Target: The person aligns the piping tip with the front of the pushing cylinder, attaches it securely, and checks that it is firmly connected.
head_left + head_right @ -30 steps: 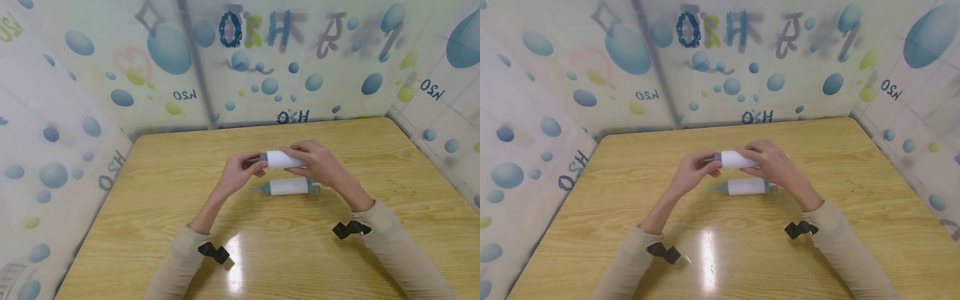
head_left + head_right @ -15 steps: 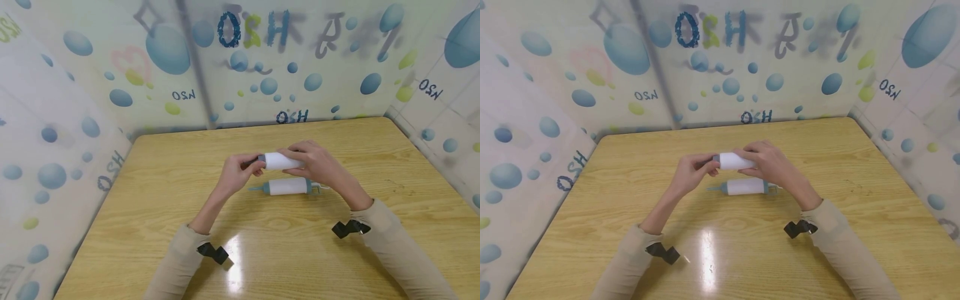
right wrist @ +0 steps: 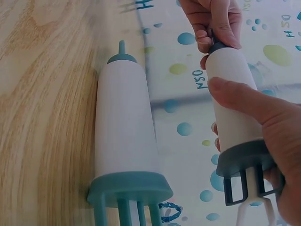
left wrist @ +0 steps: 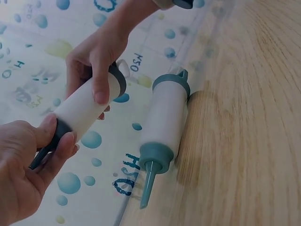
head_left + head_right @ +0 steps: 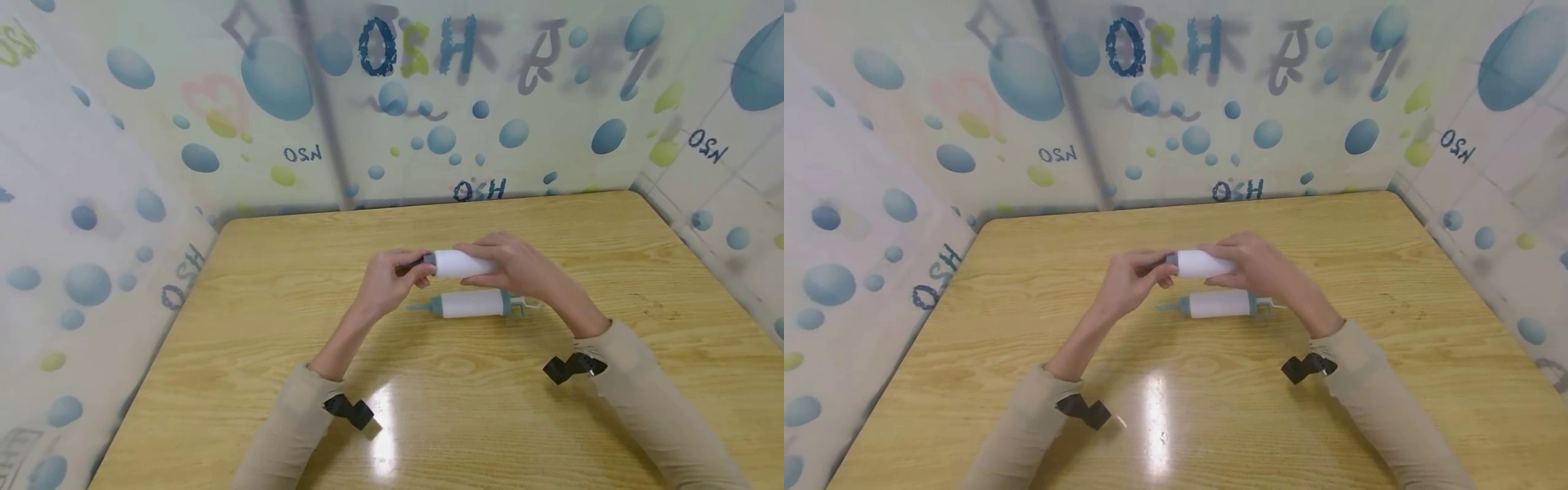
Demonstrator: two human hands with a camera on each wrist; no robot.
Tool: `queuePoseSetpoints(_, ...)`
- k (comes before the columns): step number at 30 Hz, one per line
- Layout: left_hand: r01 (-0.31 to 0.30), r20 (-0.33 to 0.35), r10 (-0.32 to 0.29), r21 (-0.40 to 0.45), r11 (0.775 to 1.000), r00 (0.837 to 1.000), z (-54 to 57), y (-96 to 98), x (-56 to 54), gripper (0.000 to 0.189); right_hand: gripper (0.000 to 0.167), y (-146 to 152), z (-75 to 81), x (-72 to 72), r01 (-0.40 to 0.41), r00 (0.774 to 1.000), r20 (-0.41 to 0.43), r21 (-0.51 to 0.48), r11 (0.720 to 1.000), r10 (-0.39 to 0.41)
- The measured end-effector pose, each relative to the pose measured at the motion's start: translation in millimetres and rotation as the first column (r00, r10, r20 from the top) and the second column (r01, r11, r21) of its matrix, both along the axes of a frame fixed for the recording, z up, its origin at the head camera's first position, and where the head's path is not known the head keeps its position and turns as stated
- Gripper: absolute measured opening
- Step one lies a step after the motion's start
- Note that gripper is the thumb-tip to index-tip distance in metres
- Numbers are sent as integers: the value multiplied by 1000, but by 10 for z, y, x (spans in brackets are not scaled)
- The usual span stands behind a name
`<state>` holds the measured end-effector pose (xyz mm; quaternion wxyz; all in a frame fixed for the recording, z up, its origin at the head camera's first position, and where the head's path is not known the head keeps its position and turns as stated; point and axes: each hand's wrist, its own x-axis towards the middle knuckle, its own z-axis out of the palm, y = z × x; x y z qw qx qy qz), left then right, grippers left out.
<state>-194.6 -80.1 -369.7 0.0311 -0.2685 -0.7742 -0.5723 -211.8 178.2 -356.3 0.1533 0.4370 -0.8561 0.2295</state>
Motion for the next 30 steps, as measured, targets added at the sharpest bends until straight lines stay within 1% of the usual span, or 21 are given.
queuePoseSetpoints(5,-43,29,44,-43,998,999,-16,7,-75,32,56,13,6,-54,17,1000,22,22,1000,-17)
queuePoseSetpoints(9,-60,37,65,-119,991,997,-66,2,-156,35,56,14,-27,-131,32,997,67,71,997,-36)
queuePoseSetpoints(13,-66,47,78,-213,975,996,-124,9,-242,38,52,10,-101,-240,16,994,106,117,993,-28)
queuePoseSetpoints(16,-87,51,103,-258,962,993,-170,9,-304,39,50,3,-158,-324,-1,988,152,142,990,-21)
queuePoseSetpoints(19,-102,49,121,-286,953,991,-217,8,-366,39,49,1,-201,-392,-3,979,203,157,988,-29)
queuePoseSetpoints(23,-98,65,124,-307,947,990,-275,18,-450,38,48,-16,-236,-467,16,964,258,183,983,-64)
queuePoseSetpoints(27,-91,115,134,-316,944,984,-336,31,-527,36,49,-46,-258,-527,37,945,312,205,978,-101)
queuePoseSetpoints(30,-91,142,147,-342,935,979,-371,38,-572,34,49,-62,-288,-573,45,931,346,218,975,-120)
